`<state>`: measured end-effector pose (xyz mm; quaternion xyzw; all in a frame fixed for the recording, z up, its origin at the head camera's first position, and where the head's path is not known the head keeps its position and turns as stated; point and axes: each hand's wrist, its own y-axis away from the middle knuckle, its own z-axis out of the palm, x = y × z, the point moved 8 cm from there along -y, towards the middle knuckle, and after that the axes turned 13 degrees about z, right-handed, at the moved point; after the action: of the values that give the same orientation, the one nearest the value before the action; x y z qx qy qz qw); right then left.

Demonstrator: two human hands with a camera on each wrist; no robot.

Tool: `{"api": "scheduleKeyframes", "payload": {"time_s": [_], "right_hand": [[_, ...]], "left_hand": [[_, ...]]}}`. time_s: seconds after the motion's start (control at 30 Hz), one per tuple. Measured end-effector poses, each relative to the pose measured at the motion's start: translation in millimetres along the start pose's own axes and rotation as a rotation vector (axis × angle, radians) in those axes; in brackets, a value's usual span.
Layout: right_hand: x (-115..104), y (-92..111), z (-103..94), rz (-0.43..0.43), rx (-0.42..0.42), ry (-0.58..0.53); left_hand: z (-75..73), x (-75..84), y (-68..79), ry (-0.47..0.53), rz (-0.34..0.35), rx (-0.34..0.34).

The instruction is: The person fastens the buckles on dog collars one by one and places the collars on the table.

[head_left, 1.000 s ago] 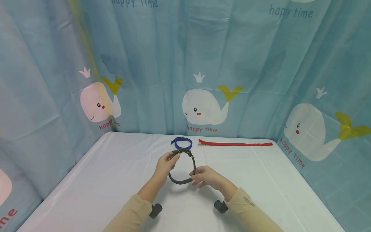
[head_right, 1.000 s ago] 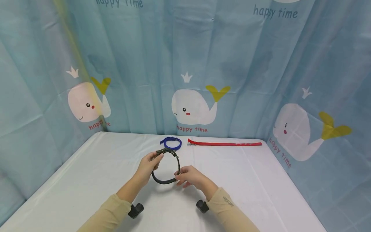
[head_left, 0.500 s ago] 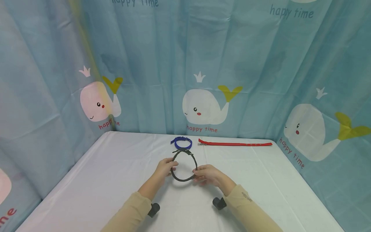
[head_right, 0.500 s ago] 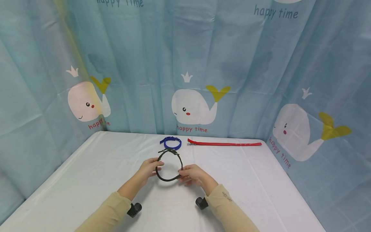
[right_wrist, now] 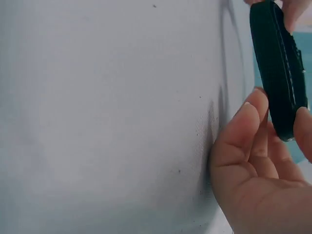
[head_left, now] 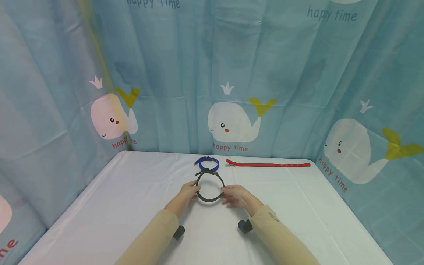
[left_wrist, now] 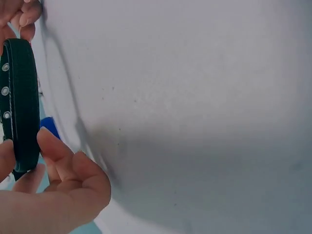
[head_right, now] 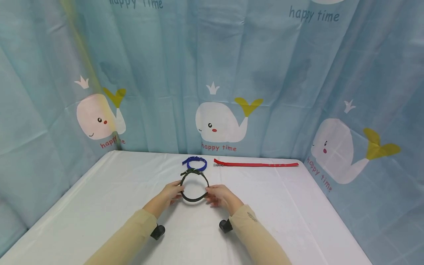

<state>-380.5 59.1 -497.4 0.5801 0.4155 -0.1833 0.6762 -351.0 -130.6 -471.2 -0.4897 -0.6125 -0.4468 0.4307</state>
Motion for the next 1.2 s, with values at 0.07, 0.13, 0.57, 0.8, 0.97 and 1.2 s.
{"api": "scheduleKeyframes", "payload": {"time_s": [0.07,0.13,0.57,0.8,0.97,1.2], "right_hand": [[-0.1,-3.1,-2.4,0.019,0.042,-0.019],[0.3,-6.4,-4.3,0.041,0.078,-0.033],[0.8,-11.0,-3.1,0.132,0.133,-0.044],[1.8,-11.7,-4.1,0.134,0.145,-0.04],[4.4,-9.1,-5.3,0.128,0.141,-0.052],[3.6,-5.9,-8.7,0.105,0.184,-0.048]], "left_hand": [[0.7,-3.1,-3.0,0.014,-0.018,-0.001],[0.7,-6.3,-5.9,0.014,-0.038,0.002],[0.4,-23.3,-23.7,-0.039,-0.076,0.033],[-0.7,-20.5,-22.3,-0.102,-0.082,-0.029],[-2.8,-17.7,-14.6,-0.159,-0.144,-0.095],[-2.8,-18.1,-12.5,-0.117,-0.18,-0.089]]}}
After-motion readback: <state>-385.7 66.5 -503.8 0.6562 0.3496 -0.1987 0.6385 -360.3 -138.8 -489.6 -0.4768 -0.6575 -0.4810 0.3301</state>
